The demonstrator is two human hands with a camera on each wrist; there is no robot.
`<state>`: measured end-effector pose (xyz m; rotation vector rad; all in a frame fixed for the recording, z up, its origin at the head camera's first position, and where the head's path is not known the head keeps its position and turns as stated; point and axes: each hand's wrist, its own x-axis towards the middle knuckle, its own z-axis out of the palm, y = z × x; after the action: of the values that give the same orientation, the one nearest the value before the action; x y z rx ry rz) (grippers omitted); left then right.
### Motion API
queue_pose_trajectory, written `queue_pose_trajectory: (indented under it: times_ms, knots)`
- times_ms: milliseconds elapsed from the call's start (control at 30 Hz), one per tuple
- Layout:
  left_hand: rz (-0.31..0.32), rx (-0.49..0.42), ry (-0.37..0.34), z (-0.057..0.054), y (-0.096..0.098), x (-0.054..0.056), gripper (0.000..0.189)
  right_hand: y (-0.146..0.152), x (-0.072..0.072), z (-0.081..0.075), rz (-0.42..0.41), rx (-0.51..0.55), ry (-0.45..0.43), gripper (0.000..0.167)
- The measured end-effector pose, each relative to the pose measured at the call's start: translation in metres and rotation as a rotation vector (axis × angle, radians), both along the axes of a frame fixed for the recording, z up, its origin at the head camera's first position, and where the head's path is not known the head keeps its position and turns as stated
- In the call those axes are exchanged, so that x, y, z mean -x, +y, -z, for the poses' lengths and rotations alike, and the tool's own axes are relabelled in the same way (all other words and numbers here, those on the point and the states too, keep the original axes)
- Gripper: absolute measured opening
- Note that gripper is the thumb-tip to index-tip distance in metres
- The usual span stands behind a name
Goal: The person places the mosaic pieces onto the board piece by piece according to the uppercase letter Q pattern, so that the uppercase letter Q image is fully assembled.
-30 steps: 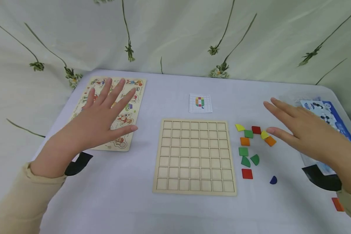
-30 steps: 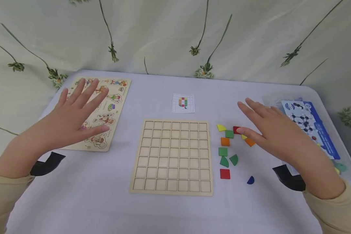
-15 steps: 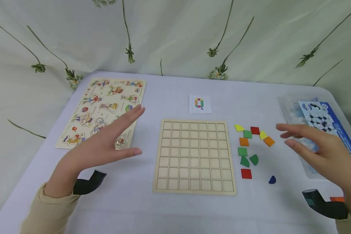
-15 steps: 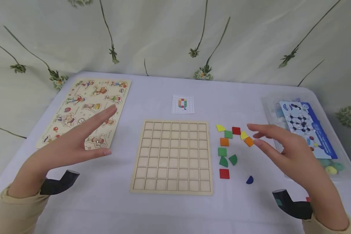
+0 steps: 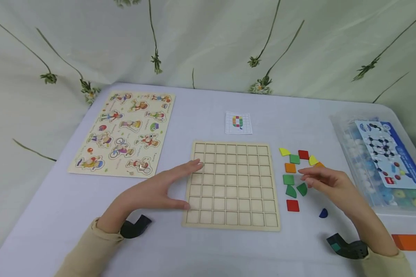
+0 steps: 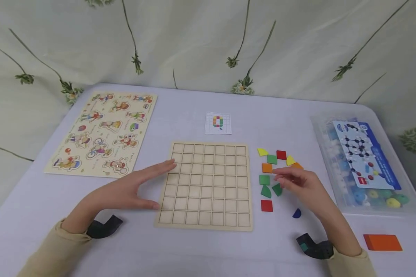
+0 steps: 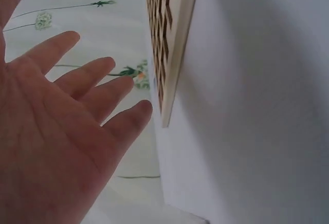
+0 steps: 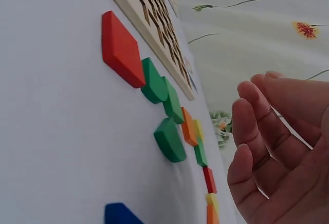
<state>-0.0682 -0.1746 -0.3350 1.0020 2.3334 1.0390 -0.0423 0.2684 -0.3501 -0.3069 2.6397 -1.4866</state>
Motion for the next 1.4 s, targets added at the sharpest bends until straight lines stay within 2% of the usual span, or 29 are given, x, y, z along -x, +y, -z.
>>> queue_pose_trajectory:
  times_ms: [133, 233, 367, 433, 533, 600, 733, 833, 900, 1167, 1333, 1400]
  knots:
    - [0.067, 0.044, -0.062, 0.014, 0.003, -0.001, 0.098, -0.001, 0.001, 0.008, -0.067, 0.041, -0.040, 0.025]
    - [0.106, 0.071, -0.067, 0.020, 0.003, -0.003, 0.103, 0.000, 0.001, 0.012, -0.154, 0.085, -0.055, 0.026]
    - [0.150, 0.088, -0.014, 0.023, 0.002, -0.004, 0.106, 0.000, 0.001, 0.017, -0.296, 0.109, -0.037, 0.027]
    - [0.169, 0.096, 0.018, 0.024, 0.002, -0.005, 0.107, -0.002, -0.001, 0.019, -0.324, 0.086, -0.017, 0.028]
    - [0.197, 0.107, 0.067, 0.026, 0.002, -0.004, 0.108, -0.006, -0.008, 0.021, -0.292, 0.004, 0.007, 0.031]
    - [0.210, 0.107, 0.095, 0.028, 0.002, -0.004, 0.107, -0.009, -0.014, 0.020, -0.256, -0.096, 0.036, 0.036]
    - [0.229, 0.099, 0.127, 0.030, 0.002, -0.001, 0.105, -0.016, -0.023, 0.021, -0.236, -0.255, 0.167, 0.042]
    - [0.238, 0.100, 0.134, 0.030, 0.003, -0.001, 0.105, -0.019, -0.026, 0.023, -0.235, -0.273, 0.267, 0.044]
    - [0.241, 0.102, 0.136, 0.029, 0.003, -0.001, 0.105, -0.020, -0.026, 0.024, -0.227, -0.263, 0.292, 0.044]
    - [0.236, 0.116, 0.136, 0.029, 0.005, -0.001, 0.103, -0.023, -0.029, 0.024, -0.212, -0.258, 0.237, 0.047]
    - [0.228, 0.142, 0.122, 0.030, 0.007, -0.004, 0.104, -0.026, -0.029, 0.013, -0.150, -0.308, 0.200, 0.040]
    - [0.221, 0.144, 0.111, 0.030, 0.007, -0.006, 0.104, -0.030, -0.024, 0.007, -0.128, -0.283, 0.203, 0.036]
